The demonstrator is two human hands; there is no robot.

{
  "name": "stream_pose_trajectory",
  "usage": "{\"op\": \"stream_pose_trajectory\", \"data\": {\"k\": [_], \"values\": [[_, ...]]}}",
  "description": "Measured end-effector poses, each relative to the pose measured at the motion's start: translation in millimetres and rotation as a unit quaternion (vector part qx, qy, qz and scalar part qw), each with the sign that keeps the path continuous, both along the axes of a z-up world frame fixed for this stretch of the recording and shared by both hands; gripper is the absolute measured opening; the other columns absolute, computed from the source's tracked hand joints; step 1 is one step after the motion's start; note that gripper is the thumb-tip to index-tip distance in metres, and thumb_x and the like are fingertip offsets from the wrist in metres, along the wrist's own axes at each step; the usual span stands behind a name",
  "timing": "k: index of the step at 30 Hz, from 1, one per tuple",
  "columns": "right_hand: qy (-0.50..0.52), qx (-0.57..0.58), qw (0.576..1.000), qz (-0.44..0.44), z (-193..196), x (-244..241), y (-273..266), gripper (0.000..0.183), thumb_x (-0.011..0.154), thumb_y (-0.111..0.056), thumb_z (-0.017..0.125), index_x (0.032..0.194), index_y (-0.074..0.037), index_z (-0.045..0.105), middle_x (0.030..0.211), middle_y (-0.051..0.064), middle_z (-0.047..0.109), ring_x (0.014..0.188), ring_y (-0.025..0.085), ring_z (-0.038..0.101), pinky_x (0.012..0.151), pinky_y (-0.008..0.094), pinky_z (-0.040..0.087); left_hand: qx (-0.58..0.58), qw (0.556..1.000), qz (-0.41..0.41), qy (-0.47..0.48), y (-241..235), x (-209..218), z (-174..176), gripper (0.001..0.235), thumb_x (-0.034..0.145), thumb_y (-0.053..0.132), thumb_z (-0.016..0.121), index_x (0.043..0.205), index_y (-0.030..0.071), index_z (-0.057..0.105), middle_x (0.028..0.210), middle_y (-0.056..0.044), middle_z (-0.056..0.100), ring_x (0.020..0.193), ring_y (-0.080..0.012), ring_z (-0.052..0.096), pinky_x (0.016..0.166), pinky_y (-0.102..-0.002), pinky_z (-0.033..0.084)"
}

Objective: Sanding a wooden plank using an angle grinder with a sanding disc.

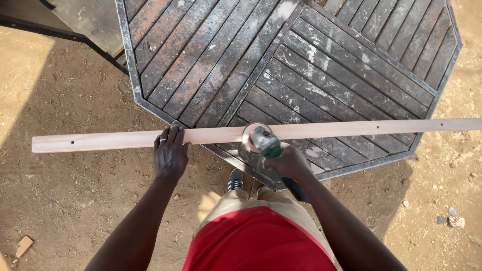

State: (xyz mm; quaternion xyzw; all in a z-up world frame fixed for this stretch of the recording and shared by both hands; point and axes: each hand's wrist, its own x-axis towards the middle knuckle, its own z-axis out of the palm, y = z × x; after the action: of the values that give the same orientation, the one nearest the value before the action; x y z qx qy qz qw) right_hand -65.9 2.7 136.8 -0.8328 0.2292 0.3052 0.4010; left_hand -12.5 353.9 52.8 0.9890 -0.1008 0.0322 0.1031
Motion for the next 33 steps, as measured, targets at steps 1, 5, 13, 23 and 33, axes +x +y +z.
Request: {"op": "stream_pose_trajectory", "data": {"k": [1,5,13,23,33], "values": [[0.001,0.000,1.000,0.001,4.3,-8.6,-12.7,0.049,0.066,-0.052,0.089,0.090,-0.010,0.079,0.080,0.015,0.076,0.079,0.037,0.074,0.077,0.048,0.055,0.000,1.000,0.001,0.001,2.8,-1.4,-1.8,0.052,0.094,0.036,0.067,0.141,0.014,0.061,0.143,-0.008,0.062,0.138,-0.0326,0.053,0.111,-0.049,0.042],[0.002,-0.012,0.993,-0.120,18.3,-42.1,-65.4,0.062,0.069,-0.039,0.091,0.111,0.000,0.068,0.090,0.023,0.071,0.089,0.043,0.071,0.081,0.060,0.054,0.039,0.998,-0.043,-0.010,4.0,0.1,-8.1,0.052,0.102,0.035,0.056,0.146,0.009,0.056,0.144,-0.014,0.060,0.140,-0.0368,0.050,0.111,-0.050,0.041],[-0.010,0.005,0.964,-0.266,-18.0,-101.2,-95.9,0.056,0.067,-0.032,0.094,0.103,0.001,0.068,0.078,0.023,0.070,0.079,0.042,0.070,0.074,0.055,0.049,0.076,0.987,-0.135,-0.044,20.1,34.5,-12.2,0.051,0.102,0.035,0.054,0.143,0.005,0.057,0.129,-0.015,0.067,0.131,-0.0342,0.055,0.099,-0.043,0.043],[-0.033,0.040,0.942,-0.331,18.3,-122.9,-77.9,0.049,0.064,-0.023,0.095,0.097,0.003,0.071,0.074,0.022,0.072,0.070,0.035,0.073,0.071,0.049,0.052,0.096,0.985,-0.140,-0.034,2.9,69.4,-23.8,0.064,0.095,0.045,0.057,0.148,0.009,0.053,0.137,-0.017,0.061,0.135,-0.0386,0.055,0.113,-0.055,0.035],[-0.027,0.022,0.923,-0.383,24.9,-158.4,-101.9,0.044,0.066,-0.020,0.092,0.094,0.005,0.070,0.074,0.022,0.072,0.068,0.034,0.073,0.071,0.047,0.052,0.128,0.986,-0.093,0.059,-27.9,77.4,-36.6,0.087,0.082,0.046,0.074,0.151,0.005,0.042,0.140,-0.018,0.049,0.144,-0.0426,0.040,0.119,-0.064,0.029]]}}
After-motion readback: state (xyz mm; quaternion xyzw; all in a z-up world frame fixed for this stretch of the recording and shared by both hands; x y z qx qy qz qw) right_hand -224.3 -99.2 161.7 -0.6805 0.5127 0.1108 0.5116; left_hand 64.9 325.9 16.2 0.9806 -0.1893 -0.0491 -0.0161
